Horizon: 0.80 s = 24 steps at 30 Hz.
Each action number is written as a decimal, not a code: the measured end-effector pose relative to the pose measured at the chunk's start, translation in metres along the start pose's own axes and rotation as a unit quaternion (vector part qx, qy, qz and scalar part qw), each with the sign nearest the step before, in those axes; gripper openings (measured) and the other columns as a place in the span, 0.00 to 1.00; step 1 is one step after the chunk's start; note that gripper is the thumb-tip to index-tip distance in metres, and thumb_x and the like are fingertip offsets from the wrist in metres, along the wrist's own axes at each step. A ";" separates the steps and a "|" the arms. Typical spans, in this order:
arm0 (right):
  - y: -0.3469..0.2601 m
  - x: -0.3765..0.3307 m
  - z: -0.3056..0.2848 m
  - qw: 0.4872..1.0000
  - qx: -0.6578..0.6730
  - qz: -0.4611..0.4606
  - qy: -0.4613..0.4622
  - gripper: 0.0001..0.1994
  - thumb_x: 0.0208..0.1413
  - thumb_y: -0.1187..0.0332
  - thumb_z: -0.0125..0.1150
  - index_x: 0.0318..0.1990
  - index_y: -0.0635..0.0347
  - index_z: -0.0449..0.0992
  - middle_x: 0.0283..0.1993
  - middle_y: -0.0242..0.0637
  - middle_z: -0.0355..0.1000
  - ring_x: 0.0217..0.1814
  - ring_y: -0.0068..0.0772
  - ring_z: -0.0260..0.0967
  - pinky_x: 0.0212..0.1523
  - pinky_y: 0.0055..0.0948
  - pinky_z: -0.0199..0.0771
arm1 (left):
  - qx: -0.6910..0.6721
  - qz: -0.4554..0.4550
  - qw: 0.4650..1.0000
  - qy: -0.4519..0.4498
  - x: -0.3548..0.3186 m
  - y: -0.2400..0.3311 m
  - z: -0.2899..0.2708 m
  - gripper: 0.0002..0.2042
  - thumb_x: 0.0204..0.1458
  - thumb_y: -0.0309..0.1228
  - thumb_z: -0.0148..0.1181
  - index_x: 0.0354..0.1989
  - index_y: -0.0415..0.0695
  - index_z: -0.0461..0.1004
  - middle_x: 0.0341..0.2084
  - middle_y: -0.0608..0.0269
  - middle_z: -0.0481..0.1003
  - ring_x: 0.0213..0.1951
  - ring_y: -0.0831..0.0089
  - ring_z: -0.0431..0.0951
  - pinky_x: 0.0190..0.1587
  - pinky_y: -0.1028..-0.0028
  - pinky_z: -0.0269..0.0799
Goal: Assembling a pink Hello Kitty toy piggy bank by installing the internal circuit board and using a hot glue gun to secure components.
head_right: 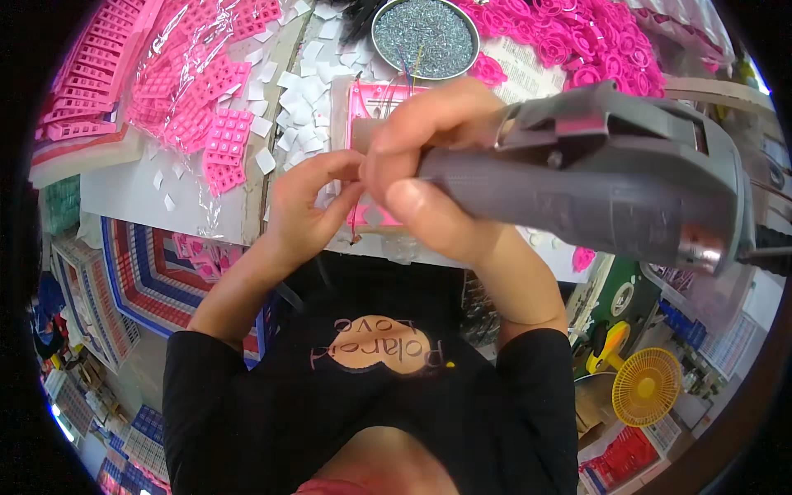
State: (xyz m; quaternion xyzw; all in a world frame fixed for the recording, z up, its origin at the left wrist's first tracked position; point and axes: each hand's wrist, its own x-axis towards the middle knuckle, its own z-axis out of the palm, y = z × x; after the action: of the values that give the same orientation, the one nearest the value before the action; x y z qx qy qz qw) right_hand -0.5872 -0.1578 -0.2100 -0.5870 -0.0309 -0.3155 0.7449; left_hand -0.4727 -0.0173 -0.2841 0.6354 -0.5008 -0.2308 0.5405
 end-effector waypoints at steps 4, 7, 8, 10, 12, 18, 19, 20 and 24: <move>-0.002 0.000 0.005 1.000 -0.012 0.004 0.003 0.14 0.59 0.65 0.61 0.46 0.56 0.63 0.18 0.28 0.62 0.18 0.24 0.59 0.22 0.28 0.62 | 0.033 0.048 0.998 0.017 0.000 0.002 0.000 0.16 0.49 0.19 0.66 0.47 0.44 0.76 0.33 0.60 0.82 0.35 0.60 0.82 0.37 0.67 0.75; -0.002 -0.002 0.005 0.999 -0.038 -0.004 0.003 0.14 0.60 0.65 0.61 0.46 0.56 0.62 0.18 0.27 0.62 0.18 0.24 0.59 0.22 0.29 0.62 | 0.039 0.072 0.997 0.009 0.003 0.001 -0.003 0.17 0.47 0.19 0.66 0.46 0.44 0.75 0.31 0.61 0.81 0.34 0.61 0.81 0.36 0.67 0.75; -0.001 -0.002 0.005 0.999 -0.038 -0.008 0.004 0.14 0.60 0.65 0.61 0.46 0.56 0.62 0.18 0.27 0.62 0.18 0.24 0.59 0.22 0.29 0.62 | 0.040 0.077 0.996 0.011 0.003 0.002 -0.003 0.17 0.47 0.18 0.67 0.46 0.44 0.75 0.31 0.61 0.81 0.33 0.61 0.81 0.36 0.67 0.75; 0.003 -0.001 0.006 1.000 -0.017 -0.017 0.004 0.14 0.60 0.65 0.61 0.47 0.56 0.62 0.19 0.27 0.62 0.19 0.23 0.59 0.22 0.29 0.62 | 0.042 0.097 0.994 0.019 0.004 0.002 -0.004 0.17 0.46 0.18 0.68 0.46 0.44 0.75 0.31 0.61 0.80 0.32 0.60 0.80 0.35 0.67 0.75; 0.007 0.001 0.007 1.000 -0.010 -0.022 0.000 0.14 0.61 0.65 0.60 0.47 0.56 0.62 0.19 0.27 0.62 0.19 0.23 0.59 0.23 0.28 0.62 | 0.045 0.126 0.991 0.030 0.005 -0.002 -0.003 0.18 0.45 0.18 0.68 0.46 0.42 0.74 0.30 0.60 0.80 0.30 0.59 0.80 0.34 0.66 0.75; 0.027 0.007 -0.006 0.997 -0.068 -0.027 0.015 0.12 0.60 0.70 0.58 0.47 0.59 0.62 0.19 0.30 0.62 0.19 0.23 0.59 0.23 0.28 0.63 | 0.140 0.114 0.976 0.123 0.006 -0.005 -0.005 0.27 0.42 0.20 0.73 0.54 0.37 0.71 0.43 0.51 0.76 0.43 0.57 0.77 0.44 0.64 0.72; 0.035 0.010 -0.010 0.995 -0.090 -0.031 0.018 0.12 0.60 0.71 0.58 0.47 0.59 0.62 0.19 0.31 0.62 0.19 0.23 0.59 0.23 0.28 0.64 | 0.135 0.100 0.980 0.111 0.005 -0.006 -0.008 0.29 0.42 0.21 0.74 0.55 0.37 0.70 0.46 0.51 0.75 0.45 0.57 0.76 0.46 0.64 0.71; 0.041 0.013 -0.013 0.993 -0.112 -0.034 0.021 0.12 0.59 0.72 0.58 0.47 0.60 0.62 0.19 0.31 0.62 0.19 0.22 0.59 0.23 0.27 0.64 | 0.129 0.086 0.983 0.098 0.003 -0.008 -0.013 0.31 0.41 0.23 0.75 0.57 0.37 0.68 0.48 0.50 0.74 0.46 0.57 0.75 0.47 0.64 0.70; 0.056 0.020 -0.018 0.988 -0.146 -0.042 0.006 0.11 0.59 0.74 0.57 0.46 0.61 0.63 0.20 0.32 0.63 0.18 0.21 0.58 0.23 0.28 0.65 | 0.138 0.037 0.987 0.069 -0.012 -0.016 -0.014 0.29 0.42 0.29 0.74 0.55 0.42 0.71 0.46 0.52 0.74 0.48 0.51 0.74 0.51 0.57 0.68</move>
State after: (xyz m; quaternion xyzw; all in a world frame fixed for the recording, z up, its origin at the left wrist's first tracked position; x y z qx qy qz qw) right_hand -0.5488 -0.1767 -0.2549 -0.6860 -0.0046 -0.3511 0.6373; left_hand -0.4595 -0.0011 -0.2972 0.6995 -0.5124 -0.0955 0.4890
